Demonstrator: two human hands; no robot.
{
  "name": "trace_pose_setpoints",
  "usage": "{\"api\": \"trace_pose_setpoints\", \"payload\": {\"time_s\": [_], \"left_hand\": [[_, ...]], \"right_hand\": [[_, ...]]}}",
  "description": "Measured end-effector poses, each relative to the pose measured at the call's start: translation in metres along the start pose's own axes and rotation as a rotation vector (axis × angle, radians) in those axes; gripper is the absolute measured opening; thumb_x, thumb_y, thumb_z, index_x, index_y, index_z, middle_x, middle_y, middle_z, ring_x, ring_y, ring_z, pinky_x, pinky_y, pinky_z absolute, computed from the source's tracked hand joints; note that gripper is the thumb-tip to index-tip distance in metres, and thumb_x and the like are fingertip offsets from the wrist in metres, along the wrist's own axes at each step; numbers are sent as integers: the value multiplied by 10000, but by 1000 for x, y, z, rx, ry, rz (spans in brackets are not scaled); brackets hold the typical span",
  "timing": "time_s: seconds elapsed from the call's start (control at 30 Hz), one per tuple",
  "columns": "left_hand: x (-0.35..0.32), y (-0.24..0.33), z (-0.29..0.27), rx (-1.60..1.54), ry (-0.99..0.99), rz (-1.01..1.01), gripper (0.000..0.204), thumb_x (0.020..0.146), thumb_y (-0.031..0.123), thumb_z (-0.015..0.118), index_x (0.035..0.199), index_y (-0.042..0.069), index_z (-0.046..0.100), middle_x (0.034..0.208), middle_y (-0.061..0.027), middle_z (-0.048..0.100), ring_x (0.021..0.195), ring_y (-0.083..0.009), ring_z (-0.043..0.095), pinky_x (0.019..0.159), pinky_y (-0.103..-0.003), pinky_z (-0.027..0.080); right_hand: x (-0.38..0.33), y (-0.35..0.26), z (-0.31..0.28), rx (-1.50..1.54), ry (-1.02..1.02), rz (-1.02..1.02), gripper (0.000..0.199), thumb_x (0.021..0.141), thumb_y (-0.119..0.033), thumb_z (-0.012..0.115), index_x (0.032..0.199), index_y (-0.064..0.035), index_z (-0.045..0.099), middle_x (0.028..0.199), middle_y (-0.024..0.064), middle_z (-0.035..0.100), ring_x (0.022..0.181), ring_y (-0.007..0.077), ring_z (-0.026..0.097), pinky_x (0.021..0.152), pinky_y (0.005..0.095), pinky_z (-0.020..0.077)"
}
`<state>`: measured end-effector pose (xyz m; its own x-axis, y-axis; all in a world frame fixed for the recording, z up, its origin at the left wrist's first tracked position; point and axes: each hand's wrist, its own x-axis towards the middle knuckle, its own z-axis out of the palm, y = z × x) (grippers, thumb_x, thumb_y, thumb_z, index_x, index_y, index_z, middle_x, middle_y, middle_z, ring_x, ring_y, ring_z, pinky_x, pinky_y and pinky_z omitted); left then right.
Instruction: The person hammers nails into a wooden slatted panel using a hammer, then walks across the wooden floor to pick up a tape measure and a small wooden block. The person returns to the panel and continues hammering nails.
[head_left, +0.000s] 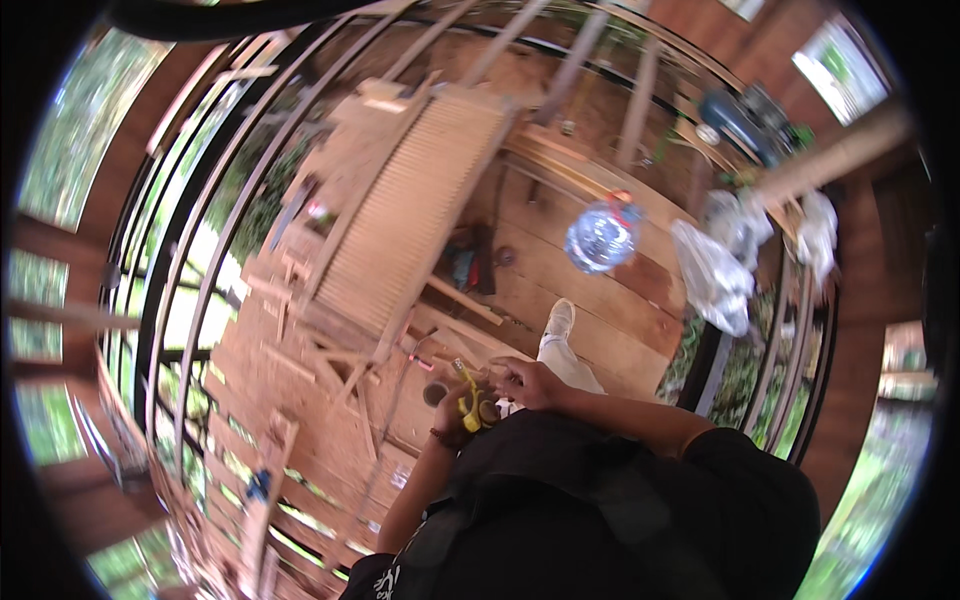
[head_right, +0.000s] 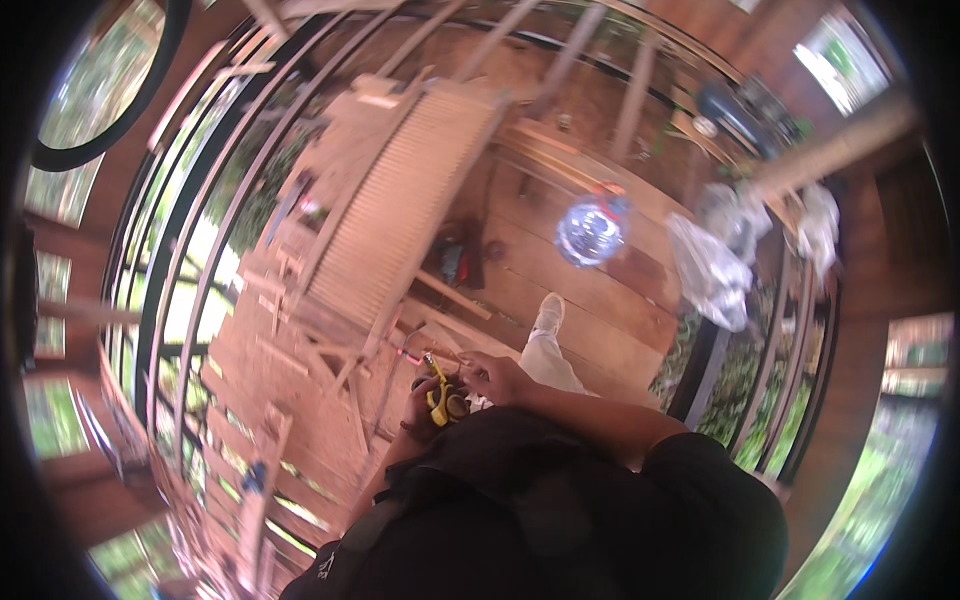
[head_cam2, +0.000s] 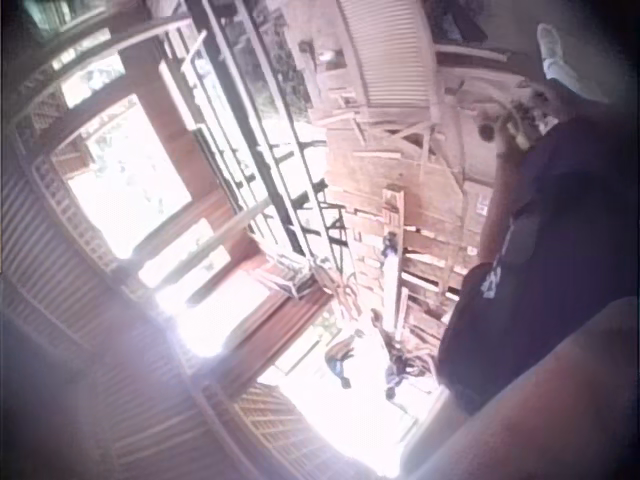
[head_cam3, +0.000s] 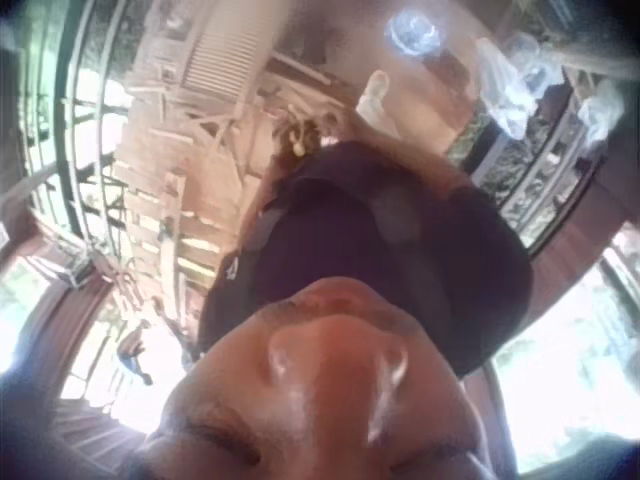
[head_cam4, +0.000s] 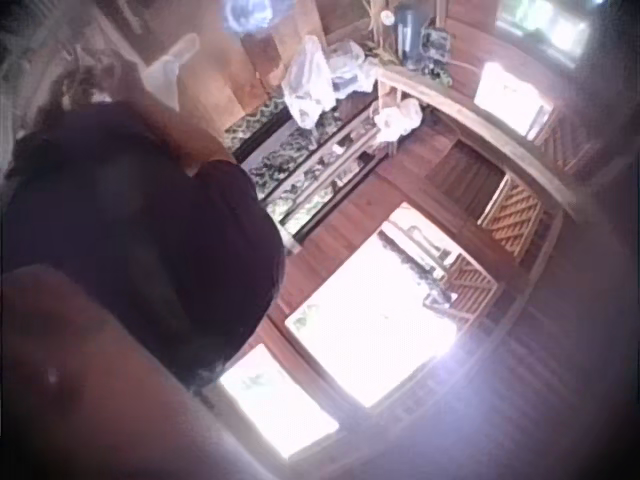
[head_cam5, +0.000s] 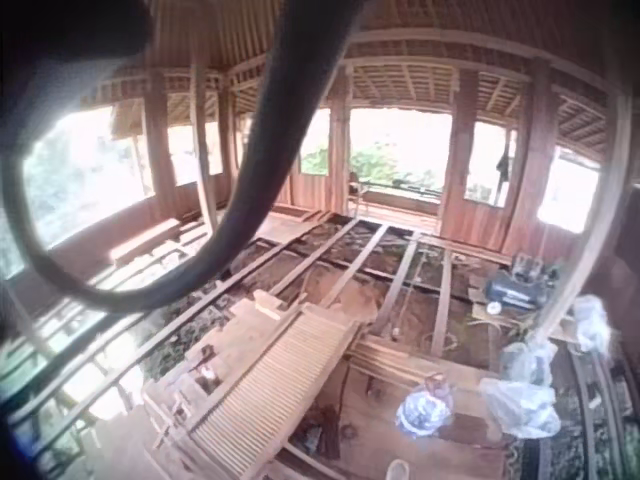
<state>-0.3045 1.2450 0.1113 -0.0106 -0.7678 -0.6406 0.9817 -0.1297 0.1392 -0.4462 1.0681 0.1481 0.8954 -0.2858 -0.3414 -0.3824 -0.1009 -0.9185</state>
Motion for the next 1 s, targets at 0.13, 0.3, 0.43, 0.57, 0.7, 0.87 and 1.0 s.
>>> {"api": "trace_pose_setpoints", "payload": {"time_s": [0.13,0.3,0.43,0.57,0.7,0.87,1.0], "left_hand": [[15,12,56,240,-64,-172,411,1010,296,473,1256,-14,584,1101,-172,688,1004,-282,686,867,-415,571],[75,13,135,577,-94,-283,410,1015,289,477,1267,-20,575,1052,-179,695,958,-277,701,837,-387,584],[152,-20,208,681,-194,-397,416,1024,286,480,1311,-8,551,1057,-173,692,923,-267,709,786,-388,603],[233,-75,290,651,-249,-584,437,1034,296,461,1337,-11,530,1107,-164,678,895,-257,707,773,-380,604],[302,-120,356,657,-402,-723,469,1051,234,419,1408,-68,450,1198,-183,670,1074,-255,682,931,-367,569],[360,-146,408,954,-464,-668,414,1047,209,442,1355,-61,507,1168,-167,678,1049,-219,688,941,-353,568],[388,-138,422,791,-276,-654,372,1004,223,516,1280,-23,561,1058,-145,685,1004,-265,695,933,-424,573]], "right_hand": [[-25,12,-27,295,71,235,472,986,-286,622,1374,-25,562,1022,134,729,792,184,698,728,315,564],[-55,20,-87,489,199,243,395,1003,-286,627,1287,-13,647,1009,65,722,839,136,670,766,305,570],[-92,50,-163,626,359,213,377,996,-281,646,1268,-20,665,1013,59,720,858,147,669,781,310,566],[-139,93,-249,661,567,219,336,1006,-251,633,1217,6,682,1016,80,728,881,141,670,788,311,556],[-182,121,-317,576,833,171,301,1023,-260,591,1077,12,707,967,91,719,843,151,670,787,309,557],[-227,151,-399,849,1196,56,209,1042,-191,529,1058,-6,625,892,96,676,791,187,676,772,336,570],[-252,171,-446,1025,1345,119,188,1045,-172,484,1109,-23,579,807,67,605,712,178,649,711,333,567]]}}
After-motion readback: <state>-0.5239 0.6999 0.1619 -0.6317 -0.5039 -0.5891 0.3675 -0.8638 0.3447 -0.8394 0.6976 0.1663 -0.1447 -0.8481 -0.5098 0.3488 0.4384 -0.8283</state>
